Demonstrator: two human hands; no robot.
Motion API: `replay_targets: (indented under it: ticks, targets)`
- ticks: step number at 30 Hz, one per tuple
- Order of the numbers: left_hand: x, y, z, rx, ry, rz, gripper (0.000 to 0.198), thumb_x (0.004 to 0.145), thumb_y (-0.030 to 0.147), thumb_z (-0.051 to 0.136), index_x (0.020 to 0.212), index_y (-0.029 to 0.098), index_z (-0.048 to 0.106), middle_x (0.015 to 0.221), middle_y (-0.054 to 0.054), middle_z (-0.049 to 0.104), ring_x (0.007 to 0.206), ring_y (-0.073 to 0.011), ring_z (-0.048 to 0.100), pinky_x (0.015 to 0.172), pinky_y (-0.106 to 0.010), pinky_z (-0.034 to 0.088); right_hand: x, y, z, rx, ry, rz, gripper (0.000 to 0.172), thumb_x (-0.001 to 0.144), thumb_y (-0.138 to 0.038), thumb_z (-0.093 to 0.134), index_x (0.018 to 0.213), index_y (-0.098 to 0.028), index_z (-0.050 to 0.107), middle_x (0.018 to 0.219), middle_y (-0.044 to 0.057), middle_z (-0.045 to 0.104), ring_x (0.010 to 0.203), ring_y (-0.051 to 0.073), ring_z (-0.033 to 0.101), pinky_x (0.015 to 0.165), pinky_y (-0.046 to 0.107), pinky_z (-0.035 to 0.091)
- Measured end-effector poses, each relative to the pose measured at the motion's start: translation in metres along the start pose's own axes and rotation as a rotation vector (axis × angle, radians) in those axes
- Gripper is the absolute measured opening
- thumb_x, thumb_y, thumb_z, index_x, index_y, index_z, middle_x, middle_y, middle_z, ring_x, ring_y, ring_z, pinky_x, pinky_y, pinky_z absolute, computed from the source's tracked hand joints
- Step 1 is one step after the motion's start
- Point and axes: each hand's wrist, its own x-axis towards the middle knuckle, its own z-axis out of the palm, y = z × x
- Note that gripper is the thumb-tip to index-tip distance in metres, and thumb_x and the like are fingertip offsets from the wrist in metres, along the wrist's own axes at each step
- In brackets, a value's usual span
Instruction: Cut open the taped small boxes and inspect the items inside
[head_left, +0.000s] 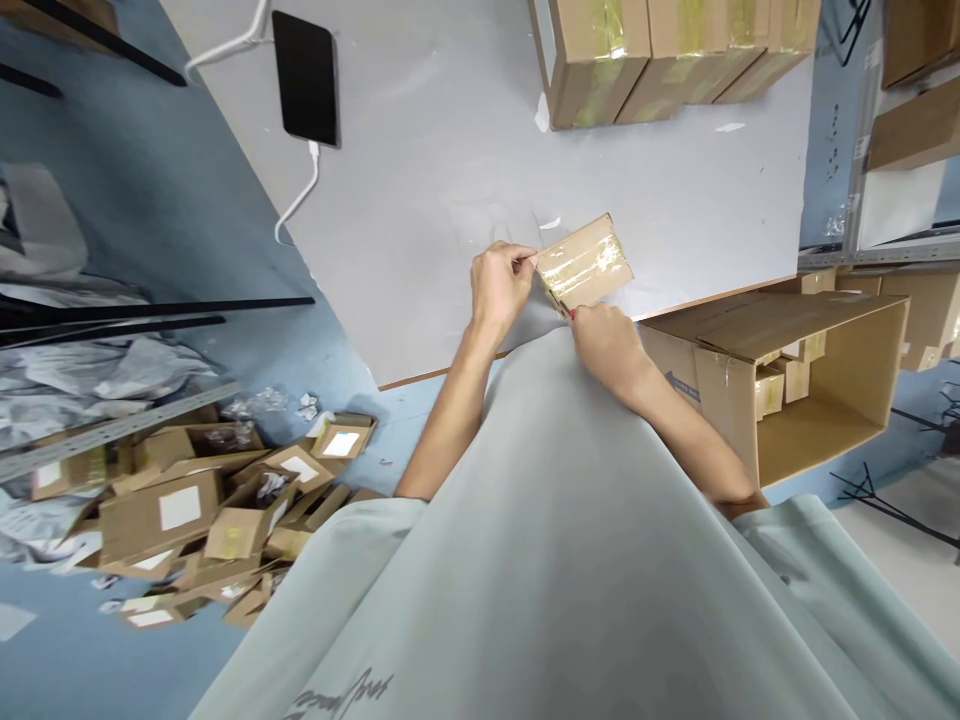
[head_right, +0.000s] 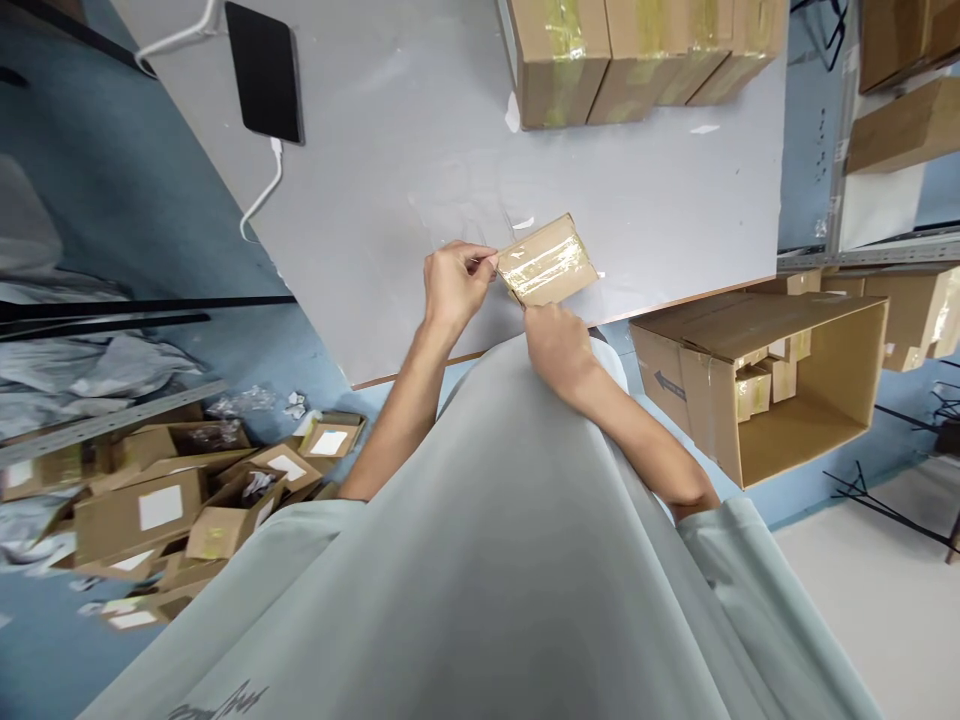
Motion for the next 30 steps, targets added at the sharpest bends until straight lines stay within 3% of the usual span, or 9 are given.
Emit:
replay_targets:
  ticks: [4,11,23,30]
  targets:
    - [0.0,0.0,0.0,-0.003,-0.016,0.009,0.025,0.1,0.024,0.067,0.108,0.026,0.09,0.111,-0.007,0.085,0.1,-0.0237,0.081,0.095,-0.035,0.062,0.008,0.011,-0.005,0.075,0.068,0.015,0.043,0.122,-0.025,0.044,0.141,-0.012,0.079,0.129,0.026,0.084,0.121,0.035,0.08,0.1,0.039,0.059]
    - [0.0,0.001,-0.003,0.007,-0.025,0.014,0.024,0.102,0.023,0.068,0.104,0.028,0.091,0.109,-0.006,0.086,0.096,-0.024,0.08,0.101,-0.038,0.061,0.035,0.013,0.0,0.123,0.094,-0.058,0.042,0.122,-0.027,0.048,0.139,-0.01,0.082,0.133,0.025,0.084,0.127,0.035,0.078,0.104,0.038,0.057]
    - [0.0,-0.007,-0.002,0.005,0.029,0.036,0.024,0.1,0.019,0.067,0.097,0.026,0.09,0.1,-0.004,0.085,0.092,-0.0244,0.079,0.096,-0.038,0.062,0.055,-0.001,0.002,0.21,0.082,-0.057,0.032,0.119,-0.02,0.055,0.14,-0.013,0.079,0.137,0.021,0.082,0.13,0.034,0.077,0.109,0.039,0.057]
    - [-0.002,-0.008,0.008,0.046,0.058,0.054,0.025,0.1,0.02,0.067,0.101,0.026,0.09,0.106,-0.007,0.084,0.097,-0.0267,0.08,0.097,-0.042,0.062,0.055,-0.003,0.018,0.202,0.135,-0.081,0.043,0.114,-0.006,0.044,0.135,-0.011,0.082,0.131,0.023,0.081,0.124,0.036,0.079,0.108,0.046,0.061]
